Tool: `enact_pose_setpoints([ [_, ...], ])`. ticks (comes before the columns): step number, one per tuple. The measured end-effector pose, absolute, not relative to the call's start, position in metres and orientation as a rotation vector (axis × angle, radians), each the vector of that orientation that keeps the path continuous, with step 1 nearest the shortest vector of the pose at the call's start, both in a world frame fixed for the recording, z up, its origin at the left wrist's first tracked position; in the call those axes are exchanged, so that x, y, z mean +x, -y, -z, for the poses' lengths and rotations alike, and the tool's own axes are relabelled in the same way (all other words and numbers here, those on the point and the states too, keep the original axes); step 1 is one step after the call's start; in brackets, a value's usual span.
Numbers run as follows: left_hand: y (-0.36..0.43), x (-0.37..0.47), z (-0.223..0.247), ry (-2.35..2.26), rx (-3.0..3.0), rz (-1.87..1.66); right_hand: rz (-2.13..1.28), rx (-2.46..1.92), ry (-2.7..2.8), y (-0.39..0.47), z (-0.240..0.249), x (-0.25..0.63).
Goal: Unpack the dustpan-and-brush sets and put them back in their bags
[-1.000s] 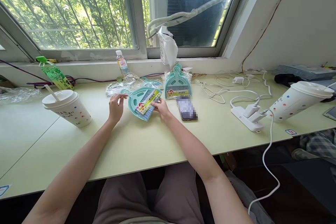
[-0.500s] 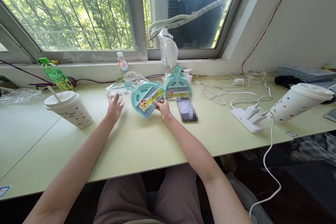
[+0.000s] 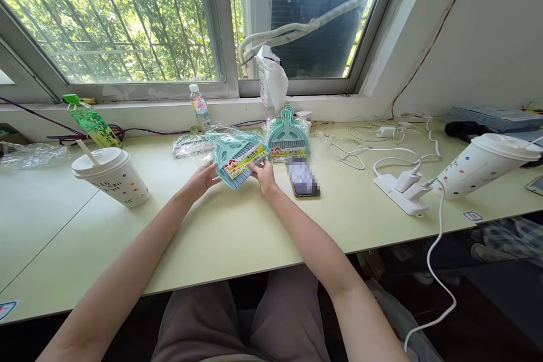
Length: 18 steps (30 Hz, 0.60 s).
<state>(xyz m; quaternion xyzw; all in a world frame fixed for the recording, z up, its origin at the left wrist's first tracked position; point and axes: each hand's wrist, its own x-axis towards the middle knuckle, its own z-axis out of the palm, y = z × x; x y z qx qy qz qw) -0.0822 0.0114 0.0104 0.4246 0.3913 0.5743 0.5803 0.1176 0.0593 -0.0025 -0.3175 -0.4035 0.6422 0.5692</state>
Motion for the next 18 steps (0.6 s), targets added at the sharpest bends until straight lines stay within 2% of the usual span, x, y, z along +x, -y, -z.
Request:
enact_pose_setpoints([
  [7, -0.01, -0.073, -0.007, -1.0, 0.888, -1.354, -1.482, -0.746, 1.1, -0.054, -0.004, 0.115],
  [14, -0.009, -0.06, -0.001, -1.017, 0.855, -1.308, -1.232, -0.884, 1.123, -0.043, -0.004, 0.107],
  [18, -0.01, -0.059, -0.002, -1.05, 0.826, -1.346, -1.38, -0.905, 1.104, -0.049, -0.004, 0.109],
])
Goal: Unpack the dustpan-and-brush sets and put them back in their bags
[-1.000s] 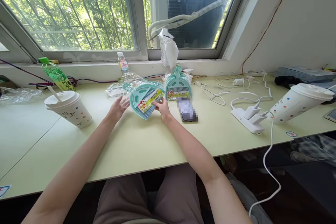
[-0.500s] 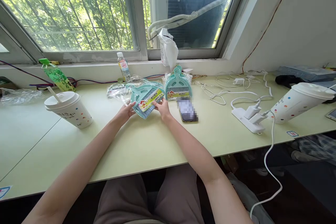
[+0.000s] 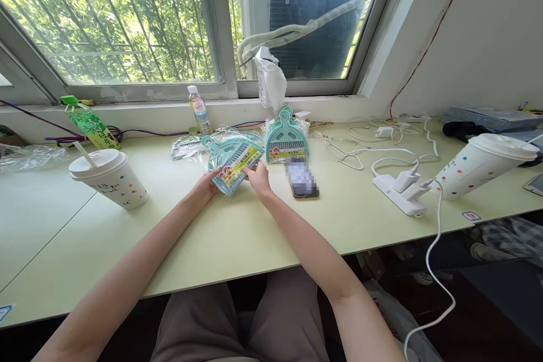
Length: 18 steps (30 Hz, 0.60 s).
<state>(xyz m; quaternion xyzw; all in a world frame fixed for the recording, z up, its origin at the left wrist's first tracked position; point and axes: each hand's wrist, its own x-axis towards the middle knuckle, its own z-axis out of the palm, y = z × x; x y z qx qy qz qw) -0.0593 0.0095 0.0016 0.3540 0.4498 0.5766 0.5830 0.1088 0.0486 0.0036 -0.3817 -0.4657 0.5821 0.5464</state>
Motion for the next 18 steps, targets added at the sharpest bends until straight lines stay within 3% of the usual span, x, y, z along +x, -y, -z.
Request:
enact_pose_setpoints([
  [6, -0.003, -0.055, -0.006, -0.98, 0.837, -1.372, -1.54, -0.83, 1.024, -0.052, -0.005, 0.114],
  [18, -0.005, -0.047, -0.005, -0.91, 0.875, -1.42, -1.478, -0.786, 0.829, -0.035, -0.003, 0.102],
])
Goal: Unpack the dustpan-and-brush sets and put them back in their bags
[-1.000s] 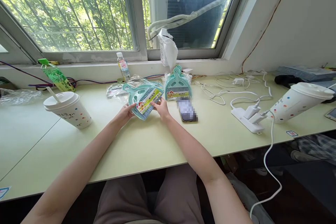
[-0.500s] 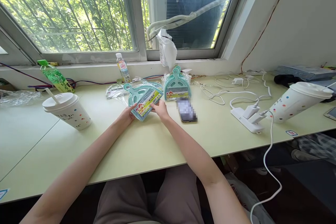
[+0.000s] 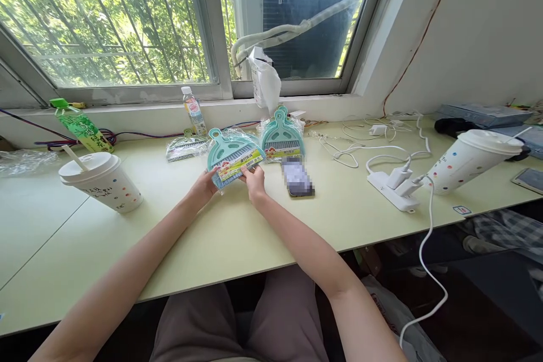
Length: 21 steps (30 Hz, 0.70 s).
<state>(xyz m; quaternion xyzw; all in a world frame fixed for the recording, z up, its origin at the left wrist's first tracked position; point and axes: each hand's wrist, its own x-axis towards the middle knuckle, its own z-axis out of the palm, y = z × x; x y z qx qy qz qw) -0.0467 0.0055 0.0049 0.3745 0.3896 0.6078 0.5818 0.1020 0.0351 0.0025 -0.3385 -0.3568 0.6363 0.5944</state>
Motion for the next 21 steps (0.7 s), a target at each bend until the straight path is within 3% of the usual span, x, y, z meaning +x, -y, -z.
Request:
enact_pose_setpoints([
  [21, 0.004, -0.037, -0.013, -1.048, 1.169, -1.412, -1.615, -0.734, 0.856, -0.046, -0.008, 0.11],
])
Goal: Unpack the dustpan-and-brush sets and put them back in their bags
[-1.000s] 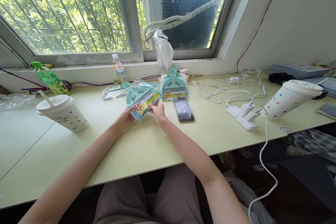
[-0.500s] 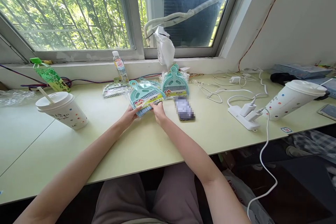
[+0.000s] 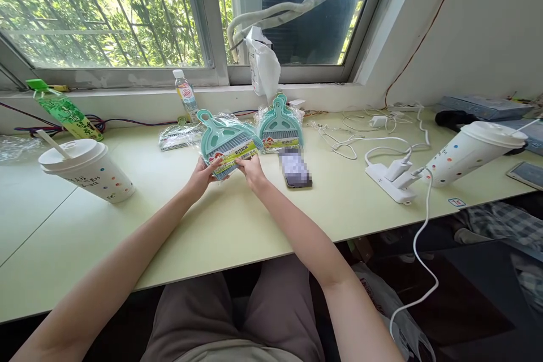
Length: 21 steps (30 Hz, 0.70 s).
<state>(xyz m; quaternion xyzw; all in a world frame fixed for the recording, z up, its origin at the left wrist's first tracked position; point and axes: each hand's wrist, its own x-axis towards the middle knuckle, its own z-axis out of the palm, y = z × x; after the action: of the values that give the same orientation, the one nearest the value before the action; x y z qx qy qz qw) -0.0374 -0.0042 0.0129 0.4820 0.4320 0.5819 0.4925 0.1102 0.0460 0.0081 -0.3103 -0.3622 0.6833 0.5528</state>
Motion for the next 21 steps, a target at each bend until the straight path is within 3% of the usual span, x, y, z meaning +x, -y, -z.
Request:
enact_pose_setpoints([
  [21, 0.0053, -0.0347, -0.0098, -1.085, 1.153, -1.387, -1.555, -0.828, 0.972, -0.0495, -0.0064, 0.113],
])
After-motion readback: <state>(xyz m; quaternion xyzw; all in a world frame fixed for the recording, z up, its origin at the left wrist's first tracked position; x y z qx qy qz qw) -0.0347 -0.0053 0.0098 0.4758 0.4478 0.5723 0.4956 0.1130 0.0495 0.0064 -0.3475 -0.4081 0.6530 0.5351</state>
